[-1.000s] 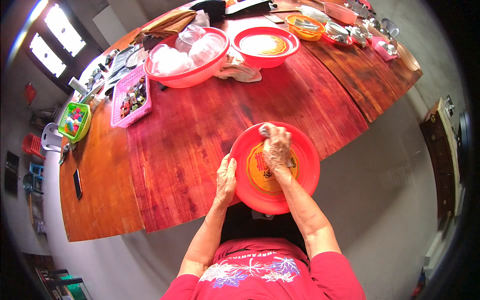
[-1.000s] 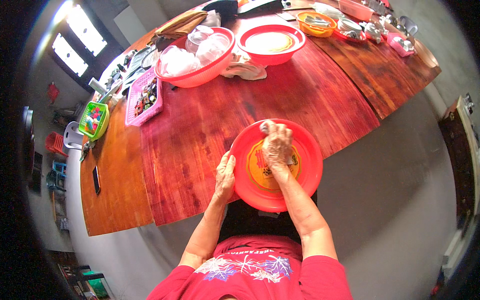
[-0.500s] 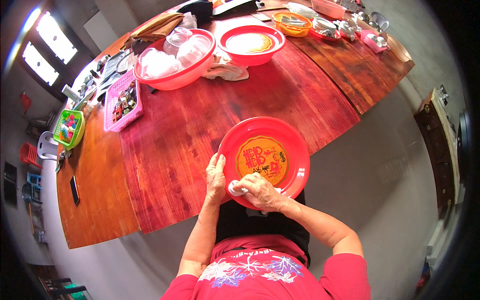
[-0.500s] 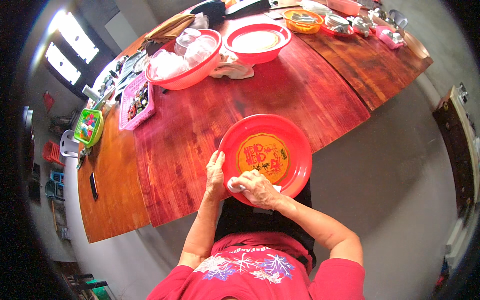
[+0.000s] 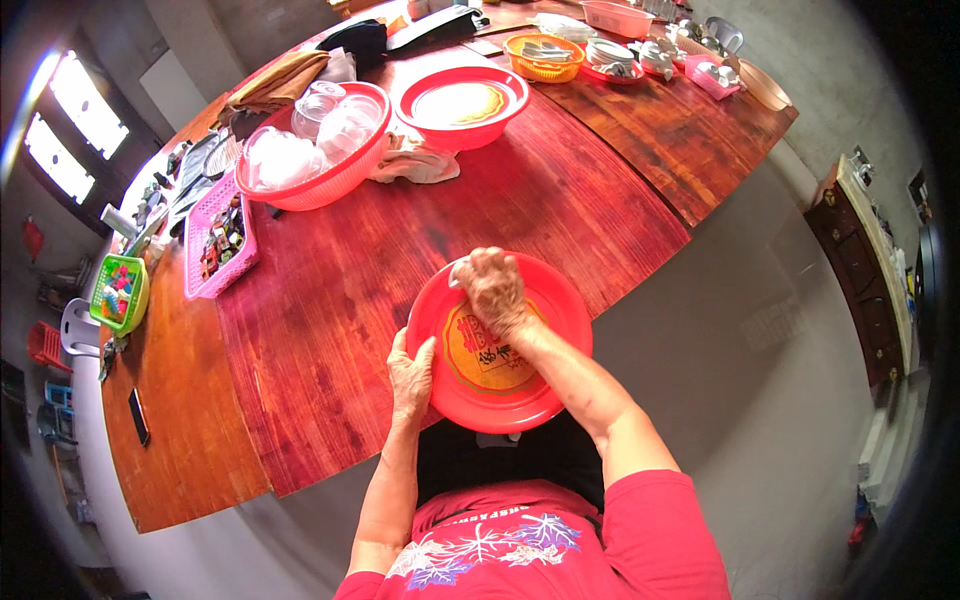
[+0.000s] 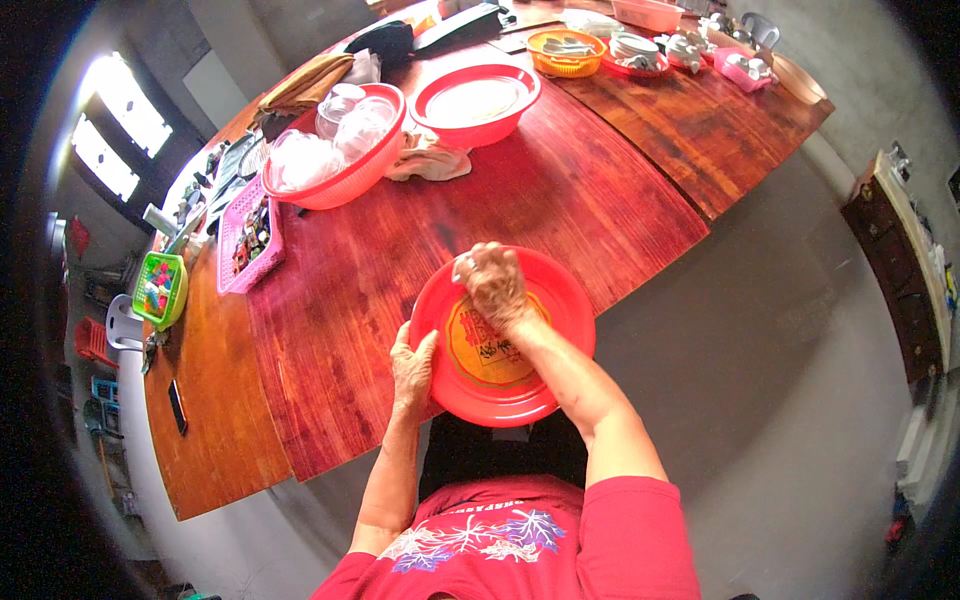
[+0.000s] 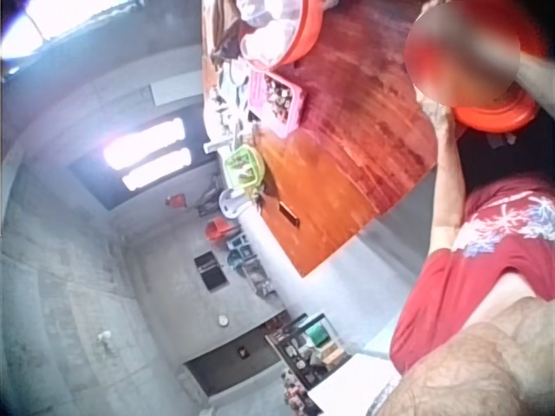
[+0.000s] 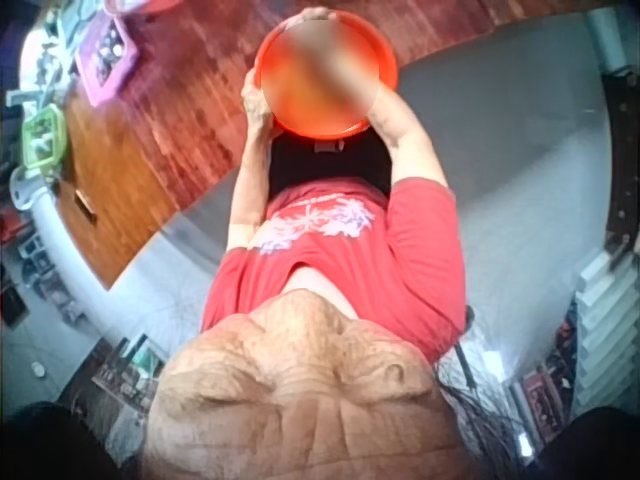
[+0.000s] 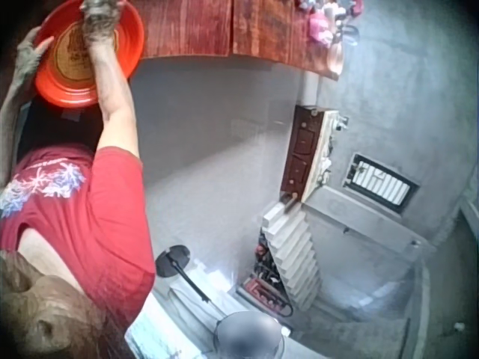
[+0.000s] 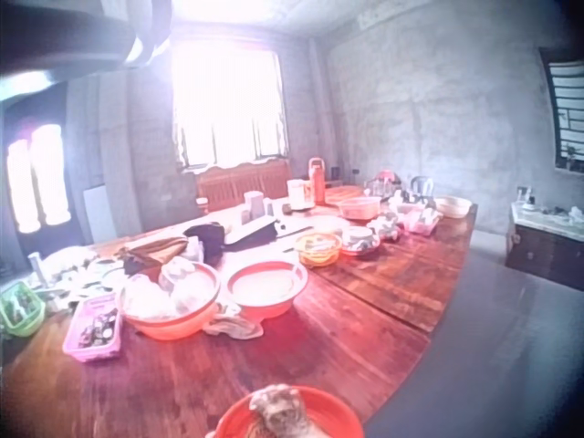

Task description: The person wipes a small toy car with a white cloth and places it into a pink basket. They then wipe the inside and outside of a red plastic basket and a red plastic plate with the same cloth, cleaning each item thoroughly before setting them down on the table.

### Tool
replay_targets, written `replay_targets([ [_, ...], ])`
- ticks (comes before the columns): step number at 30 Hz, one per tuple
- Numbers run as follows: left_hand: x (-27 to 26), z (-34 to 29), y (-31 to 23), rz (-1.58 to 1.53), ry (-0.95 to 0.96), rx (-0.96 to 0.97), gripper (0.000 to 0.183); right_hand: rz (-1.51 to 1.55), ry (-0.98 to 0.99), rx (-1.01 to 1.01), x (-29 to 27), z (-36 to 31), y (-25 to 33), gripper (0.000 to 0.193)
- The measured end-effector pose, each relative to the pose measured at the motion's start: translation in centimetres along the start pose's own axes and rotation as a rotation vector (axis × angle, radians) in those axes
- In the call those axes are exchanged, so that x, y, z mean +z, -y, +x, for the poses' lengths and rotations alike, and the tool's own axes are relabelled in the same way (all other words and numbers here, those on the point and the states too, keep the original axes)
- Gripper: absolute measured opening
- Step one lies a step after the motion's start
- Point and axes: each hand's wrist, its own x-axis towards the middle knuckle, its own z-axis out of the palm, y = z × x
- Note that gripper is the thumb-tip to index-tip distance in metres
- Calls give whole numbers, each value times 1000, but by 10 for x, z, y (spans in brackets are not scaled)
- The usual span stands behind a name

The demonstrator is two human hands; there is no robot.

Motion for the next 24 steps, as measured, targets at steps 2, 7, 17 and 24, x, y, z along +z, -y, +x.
replay_targets([
  [2,-2,1,6,-62,11,-6,27,-176,-38,-40,-11,3,-27,12],
  [7,-2,2,12,-73,15,13,25,-34,172,1,-53,-34,-69,23],
  [17,1,-4,2,5,-32,-7,25,-79,389,71,-148,-97,-15,32],
  [24,-1,-3,8,10,-1,34,23,43,394,37,-160,-117,65,32],
])
